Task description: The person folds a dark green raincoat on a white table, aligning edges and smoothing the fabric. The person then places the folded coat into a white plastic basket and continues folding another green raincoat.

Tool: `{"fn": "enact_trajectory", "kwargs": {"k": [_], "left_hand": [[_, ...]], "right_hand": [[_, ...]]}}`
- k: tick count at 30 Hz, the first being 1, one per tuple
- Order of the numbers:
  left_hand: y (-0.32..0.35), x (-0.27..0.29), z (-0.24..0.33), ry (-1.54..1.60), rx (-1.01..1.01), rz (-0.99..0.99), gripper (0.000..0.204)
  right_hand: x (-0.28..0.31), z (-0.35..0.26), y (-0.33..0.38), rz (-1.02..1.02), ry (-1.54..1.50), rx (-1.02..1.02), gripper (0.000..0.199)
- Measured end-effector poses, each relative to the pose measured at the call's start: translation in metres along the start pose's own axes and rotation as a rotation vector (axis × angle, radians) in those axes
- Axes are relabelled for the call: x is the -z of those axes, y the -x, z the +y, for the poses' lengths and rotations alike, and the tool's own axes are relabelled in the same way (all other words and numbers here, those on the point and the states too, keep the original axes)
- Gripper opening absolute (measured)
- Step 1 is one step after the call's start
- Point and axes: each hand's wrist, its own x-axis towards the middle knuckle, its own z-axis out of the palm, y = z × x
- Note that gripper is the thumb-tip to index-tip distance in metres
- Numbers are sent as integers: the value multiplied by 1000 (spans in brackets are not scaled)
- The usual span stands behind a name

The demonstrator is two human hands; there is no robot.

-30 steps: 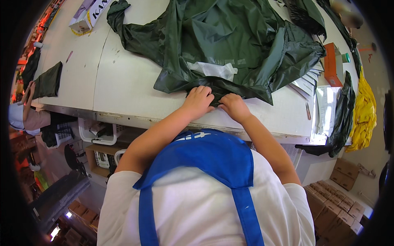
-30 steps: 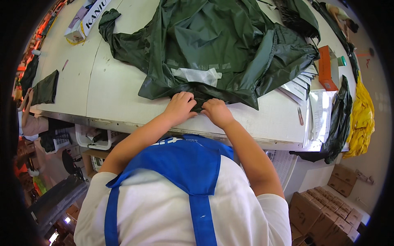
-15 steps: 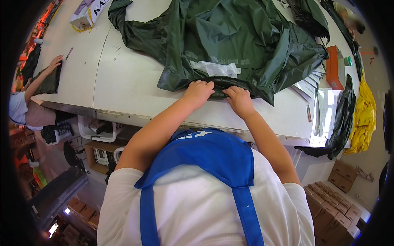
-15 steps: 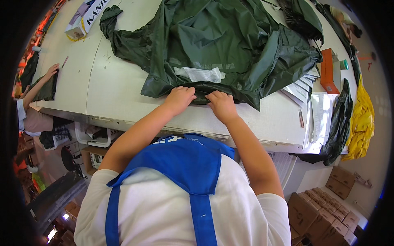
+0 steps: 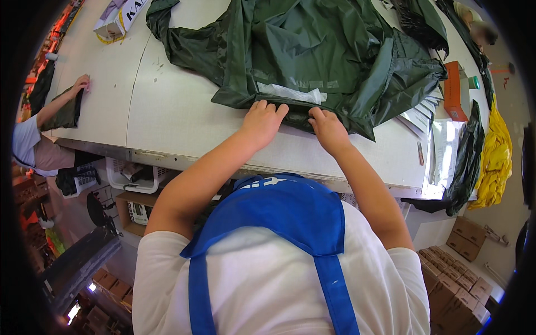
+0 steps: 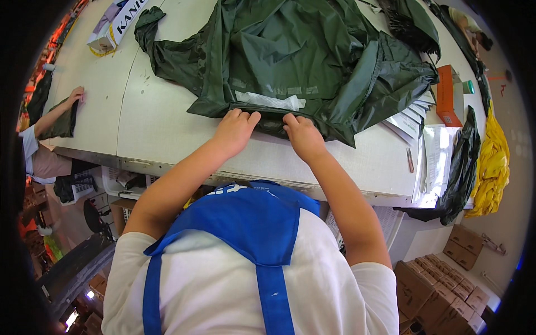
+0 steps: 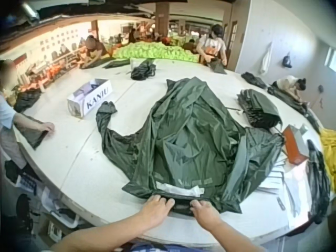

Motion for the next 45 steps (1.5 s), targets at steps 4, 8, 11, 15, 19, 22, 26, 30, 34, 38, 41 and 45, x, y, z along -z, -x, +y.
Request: {"fn": "enact_trajectory", "kwargs": {"k": [4, 8, 11, 15, 19, 22, 26, 30, 34, 38, 41, 45], "left_hand": [[-1, 3, -9, -11, -7, -44, 26], [8, 6, -15, -27, -100, 41, 40], [7, 15, -17, -66, -58, -21, 40], [12, 25, -21, 22, -112, -71, 31], [11, 11, -35, 43, -149, -218, 19], [8, 6, -50, 64, -133, -370, 15], [-4, 16, -20, -60, -137, -229, 14], [-9, -10, 57, 298, -96, 5, 17], [-7, -19, 72, 510, 82, -102, 35], [-10, -25, 85, 362, 57, -39, 37], [-18, -35, 93, 283, 101, -27, 25], [-19, -56, 91, 304, 132, 105, 15]], "right_hand": [[10, -6, 10, 32, 203, 207, 32], [5, 4, 20, 41, 256, 318, 30], [14, 0, 17, 42, 255, 351, 22], [8, -1, 18, 34, 132, 279, 14], [-18, 0, 23, 10, -54, 122, 14], [-23, -4, 30, 172, 81, 396, 19], [-35, 0, 33, 268, 126, 348, 17], [-41, 7, 27, 124, 91, 77, 22], [-7, -11, 43, 343, 237, 140, 30], [-1, 26, 52, 395, 136, -102, 30], [-2, 51, 57, 150, 94, -134, 29], [4, 62, 54, 6, -182, -170, 17]]}}
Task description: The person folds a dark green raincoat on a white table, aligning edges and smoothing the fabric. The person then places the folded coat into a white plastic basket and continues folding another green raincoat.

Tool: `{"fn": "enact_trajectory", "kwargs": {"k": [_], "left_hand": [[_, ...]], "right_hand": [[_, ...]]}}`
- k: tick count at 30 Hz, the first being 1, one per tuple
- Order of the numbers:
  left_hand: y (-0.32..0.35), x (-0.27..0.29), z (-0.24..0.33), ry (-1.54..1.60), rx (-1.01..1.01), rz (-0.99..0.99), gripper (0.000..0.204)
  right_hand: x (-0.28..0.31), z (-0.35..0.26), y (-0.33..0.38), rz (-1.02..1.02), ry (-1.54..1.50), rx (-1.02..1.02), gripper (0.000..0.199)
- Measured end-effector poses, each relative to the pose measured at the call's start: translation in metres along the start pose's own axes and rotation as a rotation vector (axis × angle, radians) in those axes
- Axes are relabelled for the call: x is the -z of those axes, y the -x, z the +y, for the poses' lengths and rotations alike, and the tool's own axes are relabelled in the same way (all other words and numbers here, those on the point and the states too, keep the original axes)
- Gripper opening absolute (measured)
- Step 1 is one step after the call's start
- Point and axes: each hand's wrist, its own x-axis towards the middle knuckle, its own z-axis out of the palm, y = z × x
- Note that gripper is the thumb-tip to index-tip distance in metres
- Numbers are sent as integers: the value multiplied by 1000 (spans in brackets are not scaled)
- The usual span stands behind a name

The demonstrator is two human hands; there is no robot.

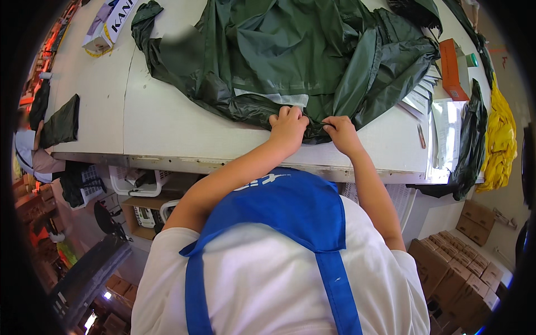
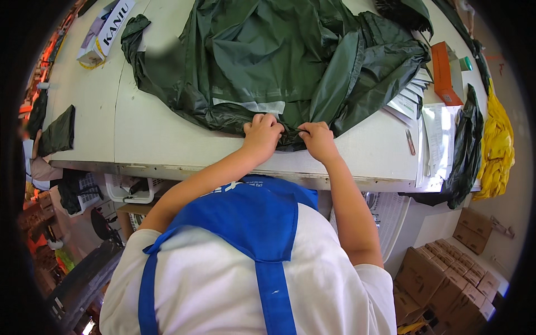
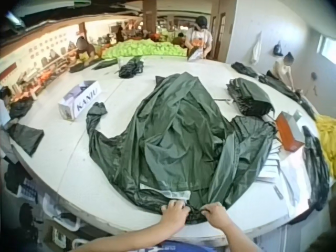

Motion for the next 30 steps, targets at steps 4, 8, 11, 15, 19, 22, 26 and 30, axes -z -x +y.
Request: {"fn": "enact_trajectory", "kwargs": {"k": [4, 8, 11, 15, 19, 22, 26, 30], "left_hand": [[3, 9, -4, 87, 6, -65, 11], [4, 29, 11, 221, 117, -92, 18], [5, 34, 10, 315, 116, -110, 25], [-1, 43, 1, 536, 190, -244, 23], [-1, 43, -1, 592, 217, -262, 15], [4, 40, 14, 392, 161, -125, 11], [15, 47, 27, 213, 35, 56, 6], [10, 59, 24, 122, 93, 139, 5]], "right_hand": [[-1, 0, 1, -163, -787, -302, 14], [3, -13, 11, -172, -1098, -295, 12], [2, -18, 15, -130, -1185, -211, 12], [5, -30, 21, -50, -1153, -88, 14], [8, -28, 25, -17, -698, 13, 12], [29, -60, 29, 141, -114, 205, 14], [36, -87, 35, 304, 302, 354, 20], [33, -79, 37, 358, 288, 358, 18]]}}
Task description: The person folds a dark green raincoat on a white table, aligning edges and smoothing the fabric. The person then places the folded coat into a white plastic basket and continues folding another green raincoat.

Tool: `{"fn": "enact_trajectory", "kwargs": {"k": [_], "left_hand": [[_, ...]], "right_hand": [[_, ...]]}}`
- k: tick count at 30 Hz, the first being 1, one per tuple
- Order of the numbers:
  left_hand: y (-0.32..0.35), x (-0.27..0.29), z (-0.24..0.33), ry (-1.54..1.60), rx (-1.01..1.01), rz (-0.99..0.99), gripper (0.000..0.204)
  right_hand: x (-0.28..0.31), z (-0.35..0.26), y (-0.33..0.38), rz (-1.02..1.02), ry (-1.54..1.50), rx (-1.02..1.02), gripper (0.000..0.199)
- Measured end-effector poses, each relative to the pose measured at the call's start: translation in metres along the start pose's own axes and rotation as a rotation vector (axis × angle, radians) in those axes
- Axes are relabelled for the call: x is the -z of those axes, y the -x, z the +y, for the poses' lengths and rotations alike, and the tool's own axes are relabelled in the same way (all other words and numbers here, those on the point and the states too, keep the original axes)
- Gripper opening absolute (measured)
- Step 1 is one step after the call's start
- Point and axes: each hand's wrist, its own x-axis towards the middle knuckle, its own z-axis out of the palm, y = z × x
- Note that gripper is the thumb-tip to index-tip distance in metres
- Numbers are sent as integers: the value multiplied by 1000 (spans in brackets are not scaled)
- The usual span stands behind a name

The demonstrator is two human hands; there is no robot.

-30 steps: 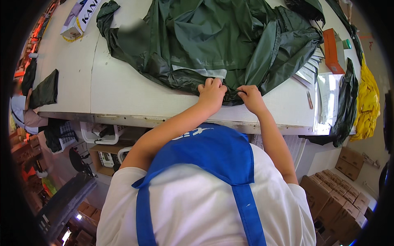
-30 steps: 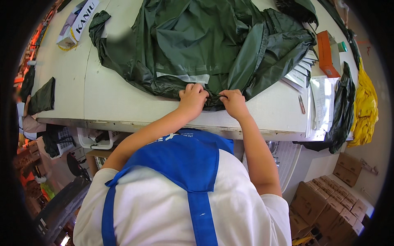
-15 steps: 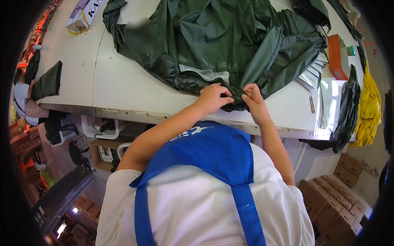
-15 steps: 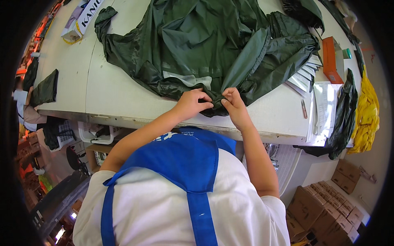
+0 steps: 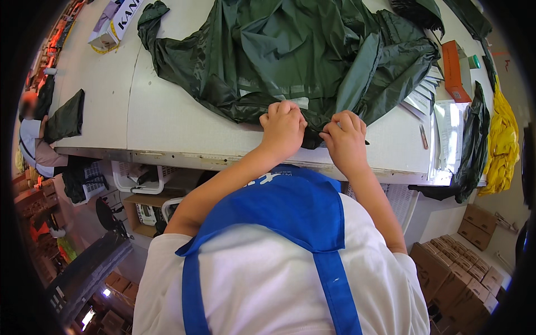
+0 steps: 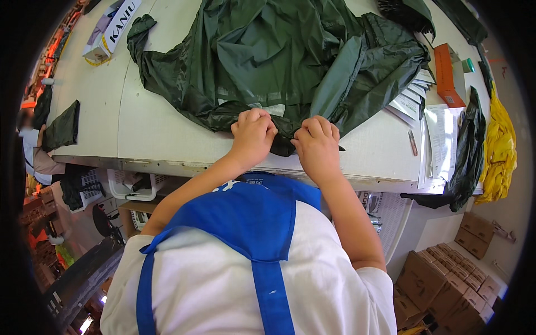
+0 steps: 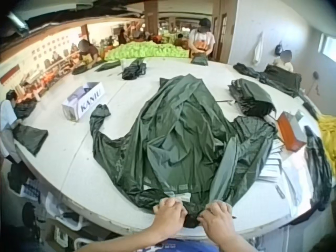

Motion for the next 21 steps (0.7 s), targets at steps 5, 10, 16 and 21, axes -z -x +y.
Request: {"fn": "enact_trajectory", "kwargs": {"k": [5, 10, 16, 21], "left_hand": [[1, 10, 3, 25, -46, -24, 5], [0, 19, 10, 150, -134, -158, 7], [4, 13, 8, 30, -119, 85, 6], [-8, 56, -70, -276, 132, 244, 10]], "right_hand": [[4, -5, 4, 24, 4, 5, 18], [-3, -12, -3, -3, -24, 35, 18], [4, -10, -1, -54, -30, 37, 15], [29, 10, 15, -125, -72, -31, 13]]}}
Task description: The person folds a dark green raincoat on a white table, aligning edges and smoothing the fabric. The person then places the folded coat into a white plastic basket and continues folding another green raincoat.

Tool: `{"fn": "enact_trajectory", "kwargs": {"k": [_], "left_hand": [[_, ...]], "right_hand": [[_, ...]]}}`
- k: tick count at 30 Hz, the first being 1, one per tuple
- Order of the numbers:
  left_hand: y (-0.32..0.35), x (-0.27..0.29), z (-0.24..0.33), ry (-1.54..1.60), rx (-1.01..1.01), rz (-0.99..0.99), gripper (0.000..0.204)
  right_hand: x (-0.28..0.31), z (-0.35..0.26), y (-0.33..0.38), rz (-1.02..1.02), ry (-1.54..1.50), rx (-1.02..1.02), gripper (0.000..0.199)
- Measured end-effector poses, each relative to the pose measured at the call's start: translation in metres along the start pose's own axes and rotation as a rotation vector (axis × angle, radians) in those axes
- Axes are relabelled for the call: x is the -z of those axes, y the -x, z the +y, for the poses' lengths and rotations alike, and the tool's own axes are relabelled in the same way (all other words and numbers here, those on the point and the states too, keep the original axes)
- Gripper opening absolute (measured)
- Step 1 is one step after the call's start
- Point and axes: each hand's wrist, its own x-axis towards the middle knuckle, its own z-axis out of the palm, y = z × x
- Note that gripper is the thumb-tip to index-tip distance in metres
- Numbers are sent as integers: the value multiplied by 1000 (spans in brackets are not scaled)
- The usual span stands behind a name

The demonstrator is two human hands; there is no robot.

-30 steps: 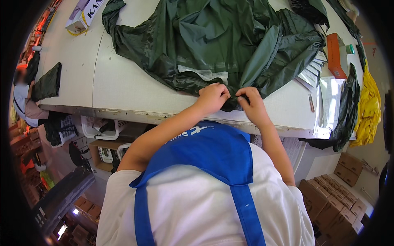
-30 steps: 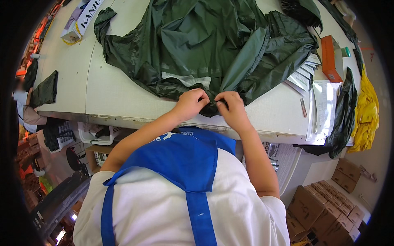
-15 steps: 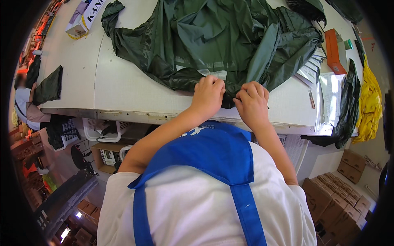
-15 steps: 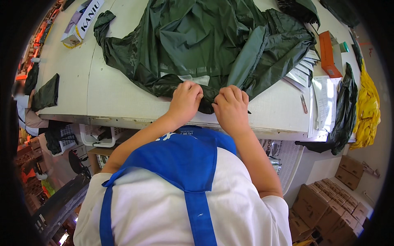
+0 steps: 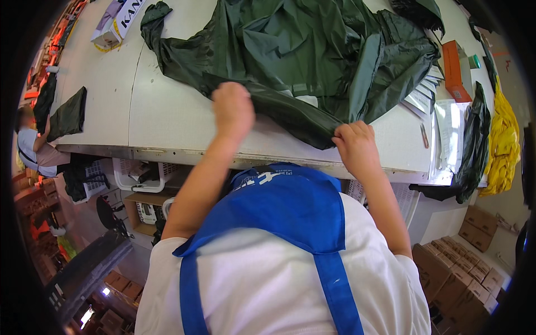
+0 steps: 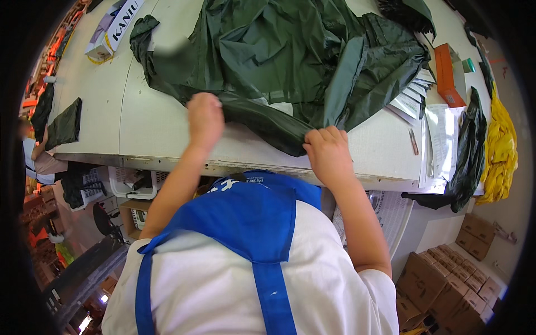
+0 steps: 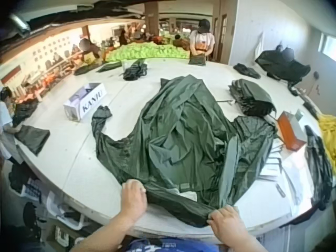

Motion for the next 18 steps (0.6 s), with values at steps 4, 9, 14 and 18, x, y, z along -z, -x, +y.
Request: {"fn": "enact_trajectory", "kwargs": {"k": [4, 9, 14, 18], "left_hand": [[10, 26, -30, -70, -90, 2, 24], [8, 13, -39, 684, 593, -25, 58], [31, 0, -63, 505, 539, -175, 60], [39, 13, -29, 333, 48, -145, 47]], "right_hand": [[3, 3, 17, -118, -100, 81, 14], [-21, 29, 39, -450, -330, 41, 13], [-25, 175, 31, 118, -649, -466, 26], [-8, 411, 148, 342, 534, -833, 61]]}}
